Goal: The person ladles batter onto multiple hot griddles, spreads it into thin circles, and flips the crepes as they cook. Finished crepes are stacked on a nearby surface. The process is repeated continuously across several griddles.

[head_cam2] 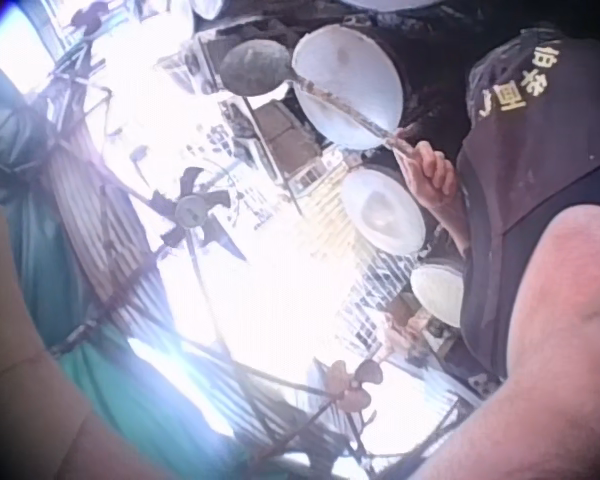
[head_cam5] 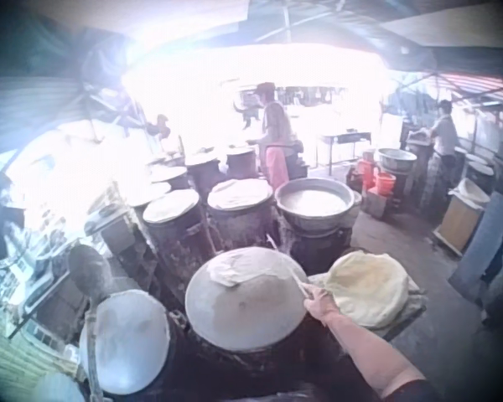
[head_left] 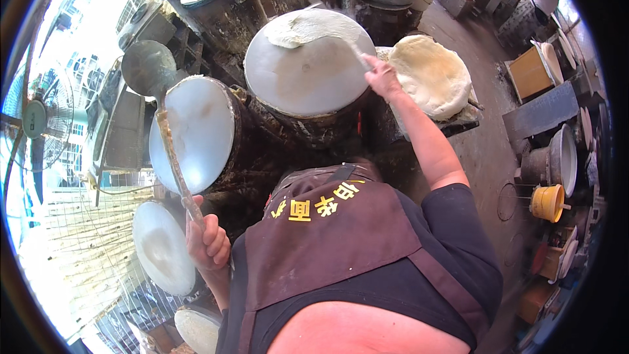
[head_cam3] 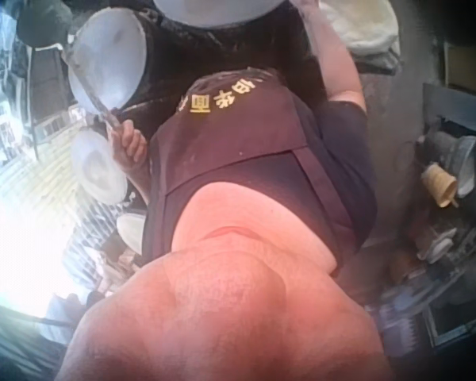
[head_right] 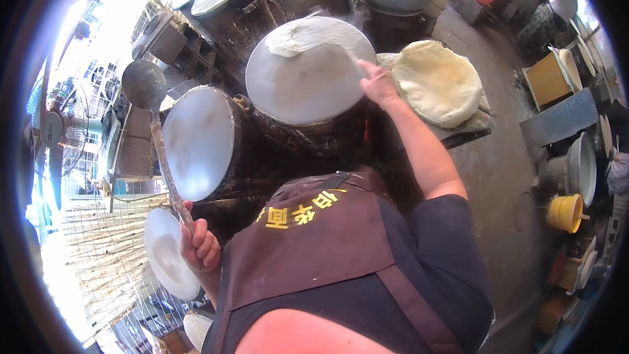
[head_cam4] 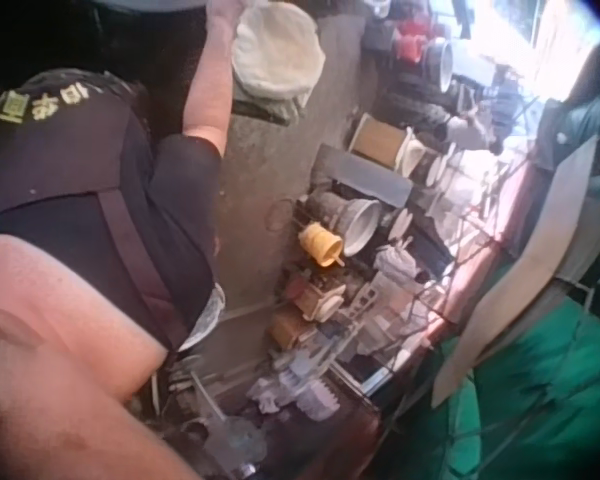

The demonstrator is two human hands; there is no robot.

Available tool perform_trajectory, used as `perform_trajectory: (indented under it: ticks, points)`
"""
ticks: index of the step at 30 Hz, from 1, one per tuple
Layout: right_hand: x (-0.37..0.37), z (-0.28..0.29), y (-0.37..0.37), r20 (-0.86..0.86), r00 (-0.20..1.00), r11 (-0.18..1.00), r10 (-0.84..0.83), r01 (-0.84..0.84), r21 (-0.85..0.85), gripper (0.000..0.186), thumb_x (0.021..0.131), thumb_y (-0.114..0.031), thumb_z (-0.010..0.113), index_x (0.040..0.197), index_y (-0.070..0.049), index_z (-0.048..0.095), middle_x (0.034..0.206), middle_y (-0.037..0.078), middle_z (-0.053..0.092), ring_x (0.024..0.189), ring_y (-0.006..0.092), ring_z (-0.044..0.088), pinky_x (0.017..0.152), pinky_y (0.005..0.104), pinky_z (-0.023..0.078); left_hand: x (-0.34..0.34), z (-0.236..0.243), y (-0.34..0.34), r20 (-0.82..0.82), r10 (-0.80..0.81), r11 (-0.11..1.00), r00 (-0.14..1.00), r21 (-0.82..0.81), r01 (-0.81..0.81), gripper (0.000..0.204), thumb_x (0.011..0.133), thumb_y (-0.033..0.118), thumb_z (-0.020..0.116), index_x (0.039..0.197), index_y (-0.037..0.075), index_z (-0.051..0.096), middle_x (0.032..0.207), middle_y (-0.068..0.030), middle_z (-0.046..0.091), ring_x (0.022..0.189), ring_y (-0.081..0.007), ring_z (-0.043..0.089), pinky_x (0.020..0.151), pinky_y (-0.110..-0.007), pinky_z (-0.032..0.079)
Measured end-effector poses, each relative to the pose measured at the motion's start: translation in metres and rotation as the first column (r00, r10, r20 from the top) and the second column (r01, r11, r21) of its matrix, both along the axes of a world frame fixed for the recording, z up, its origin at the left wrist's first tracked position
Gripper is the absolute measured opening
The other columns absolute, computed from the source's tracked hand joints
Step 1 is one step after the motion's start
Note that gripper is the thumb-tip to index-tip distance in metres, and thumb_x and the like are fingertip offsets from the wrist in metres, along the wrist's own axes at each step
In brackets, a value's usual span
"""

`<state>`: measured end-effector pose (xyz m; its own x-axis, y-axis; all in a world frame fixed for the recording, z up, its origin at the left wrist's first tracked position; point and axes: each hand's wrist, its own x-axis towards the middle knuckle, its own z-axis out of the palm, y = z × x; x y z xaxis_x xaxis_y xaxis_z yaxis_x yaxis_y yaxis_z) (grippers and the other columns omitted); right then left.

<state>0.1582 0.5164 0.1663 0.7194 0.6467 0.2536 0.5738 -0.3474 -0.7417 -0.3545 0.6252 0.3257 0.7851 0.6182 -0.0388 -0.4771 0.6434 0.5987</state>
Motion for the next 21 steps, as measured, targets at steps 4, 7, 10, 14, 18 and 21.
perform_trajectory:
  ticks: [4,7,10,14,18,21]
  points:
    - [-0.004,0.017,0.027,0.012,0.997,0.996,0.074,-0.073,-0.052,0.046,0.075,-0.004,0.051,0.120,-0.006,0.058,0.110,0.022,0.063,0.102,0.0355,0.061,0.091,0.0391,0.048,0.013,0.004,-0.016,-0.020,0.117,0.989,0.993,-0.090,-0.118,0.047,0.103,0.023,0.038,0.144,0.005,0.022,0.062,-0.0008,0.033,0.039,-0.0051,0.027,0.027,-0.018,0.027]
    - [-0.046,0.018,0.037,-0.121,0.954,0.956,0.276,-0.285,-0.066,0.044,0.075,-0.002,0.054,0.119,-0.007,0.059,0.109,0.022,0.063,0.101,0.0363,0.062,0.091,0.0399,0.049,0.030,0.009,-0.026,-0.002,0.102,0.992,0.995,-0.076,-0.102,0.047,0.103,0.023,0.037,0.144,0.007,0.021,0.063,-0.0010,0.034,0.039,-0.0054,0.028,0.028,-0.019,0.028]
    - [-0.016,0.034,0.021,-0.151,0.910,0.913,0.387,-0.401,-0.076,0.049,0.075,-0.003,0.056,0.124,-0.008,0.057,0.111,0.020,0.064,0.097,0.0304,0.066,0.088,0.0361,0.051,0.036,0.009,-0.042,0.006,0.174,0.981,0.985,-0.085,-0.173,0.047,0.103,0.024,0.036,0.144,0.008,0.021,0.063,-0.0010,0.034,0.039,-0.0055,0.028,0.027,-0.019,0.029]
    - [0.068,0.009,0.030,-0.009,0.987,0.987,0.158,-0.158,-0.016,0.051,0.075,-0.002,0.054,0.125,-0.009,0.057,0.111,0.019,0.064,0.094,0.0295,0.066,0.086,0.0356,0.051,0.059,0.016,-0.058,-0.004,0.184,0.983,0.983,-0.024,-0.184,0.050,0.102,0.025,0.039,0.145,0.008,0.021,0.065,-0.0003,0.035,0.039,-0.0030,0.029,0.028,-0.016,0.031]
    - [0.023,0.019,0.057,-0.116,0.934,0.930,0.337,-0.349,-0.113,0.048,0.077,-0.001,0.054,0.123,-0.011,0.056,0.100,0.022,0.065,0.096,0.0361,0.063,0.086,0.0390,0.051,0.084,0.020,-0.070,-0.053,0.199,0.980,0.979,-0.021,-0.200,0.048,0.103,0.026,0.038,0.144,0.008,0.022,0.064,0.0002,0.034,0.039,-0.0028,0.028,0.028,-0.016,0.030]
    - [0.028,0.012,0.048,-0.111,0.853,0.856,0.510,-0.515,-0.031,0.049,0.077,-0.001,0.055,0.124,-0.011,0.057,0.100,0.020,0.067,0.088,0.0284,0.066,0.081,0.0344,0.051,0.099,0.025,-0.082,-0.093,0.278,0.959,0.956,-0.034,-0.282,0.046,0.103,0.027,0.038,0.142,0.009,0.024,0.064,0.0005,0.034,0.039,-0.0028,0.027,0.028,-0.016,0.029]
